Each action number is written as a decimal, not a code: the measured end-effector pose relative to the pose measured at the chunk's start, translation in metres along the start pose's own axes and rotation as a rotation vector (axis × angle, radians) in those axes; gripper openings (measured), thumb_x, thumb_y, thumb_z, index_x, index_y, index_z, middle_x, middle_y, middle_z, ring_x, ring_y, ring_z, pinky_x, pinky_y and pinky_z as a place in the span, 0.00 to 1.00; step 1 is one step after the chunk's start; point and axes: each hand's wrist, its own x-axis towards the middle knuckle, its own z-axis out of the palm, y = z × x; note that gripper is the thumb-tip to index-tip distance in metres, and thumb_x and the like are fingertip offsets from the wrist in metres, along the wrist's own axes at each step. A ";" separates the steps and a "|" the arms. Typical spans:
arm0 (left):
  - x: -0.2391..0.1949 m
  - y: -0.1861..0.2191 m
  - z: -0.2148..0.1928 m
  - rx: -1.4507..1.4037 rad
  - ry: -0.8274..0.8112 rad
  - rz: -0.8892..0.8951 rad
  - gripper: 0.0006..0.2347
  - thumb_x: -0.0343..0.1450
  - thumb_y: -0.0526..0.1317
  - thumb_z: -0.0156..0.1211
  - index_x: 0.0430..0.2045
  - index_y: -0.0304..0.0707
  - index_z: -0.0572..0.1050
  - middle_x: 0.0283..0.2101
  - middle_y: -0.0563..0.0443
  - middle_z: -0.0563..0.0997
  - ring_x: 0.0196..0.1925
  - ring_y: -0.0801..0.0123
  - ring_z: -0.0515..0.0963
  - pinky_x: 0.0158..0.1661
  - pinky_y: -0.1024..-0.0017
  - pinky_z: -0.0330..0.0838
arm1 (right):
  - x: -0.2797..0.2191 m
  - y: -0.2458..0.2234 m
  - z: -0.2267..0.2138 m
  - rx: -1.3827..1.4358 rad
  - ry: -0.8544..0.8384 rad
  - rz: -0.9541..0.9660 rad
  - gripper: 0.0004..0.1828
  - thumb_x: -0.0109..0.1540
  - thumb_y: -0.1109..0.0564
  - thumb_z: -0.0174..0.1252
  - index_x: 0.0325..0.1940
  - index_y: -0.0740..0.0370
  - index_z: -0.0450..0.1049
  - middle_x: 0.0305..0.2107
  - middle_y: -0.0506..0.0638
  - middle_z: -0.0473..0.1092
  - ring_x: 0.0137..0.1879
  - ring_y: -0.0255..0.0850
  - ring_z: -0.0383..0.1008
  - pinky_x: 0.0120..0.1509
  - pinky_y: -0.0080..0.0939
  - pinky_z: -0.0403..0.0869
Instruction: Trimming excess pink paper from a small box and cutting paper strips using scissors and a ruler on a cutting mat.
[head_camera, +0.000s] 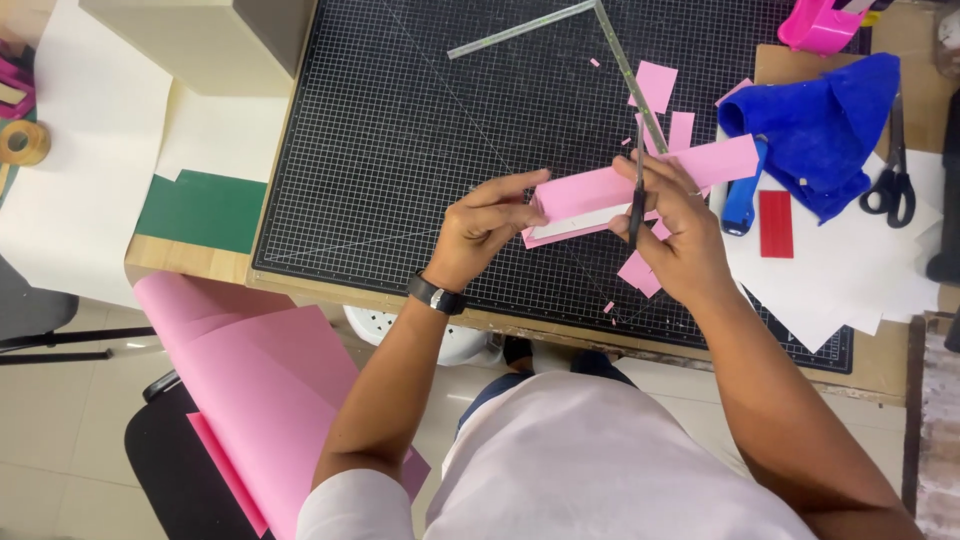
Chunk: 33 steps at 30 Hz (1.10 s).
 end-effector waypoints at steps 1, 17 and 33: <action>-0.004 -0.001 -0.004 -0.002 -0.004 -0.004 0.06 0.70 0.32 0.68 0.36 0.45 0.87 0.56 0.48 0.83 0.57 0.59 0.82 0.55 0.70 0.80 | 0.000 0.002 -0.001 0.019 -0.002 0.009 0.24 0.65 0.56 0.66 0.64 0.69 0.74 0.40 0.56 0.77 0.73 0.60 0.65 0.81 0.70 0.49; 0.114 0.006 0.108 0.811 -0.587 0.016 0.29 0.70 0.48 0.68 0.66 0.43 0.65 0.48 0.37 0.84 0.45 0.46 0.87 0.42 0.53 0.83 | -0.025 0.035 -0.016 0.225 0.430 -0.045 0.17 0.71 0.41 0.52 0.47 0.56 0.74 0.52 0.56 0.74 0.50 0.38 0.67 0.63 0.45 0.62; 0.166 -0.057 0.119 1.150 -0.804 0.074 0.28 0.76 0.47 0.57 0.72 0.54 0.53 0.58 0.43 0.79 0.18 0.67 0.81 0.13 0.72 0.77 | -0.131 0.113 -0.054 0.513 0.695 0.766 0.13 0.71 0.43 0.54 0.38 0.51 0.71 0.37 0.52 0.78 0.41 0.41 0.78 0.58 0.45 0.78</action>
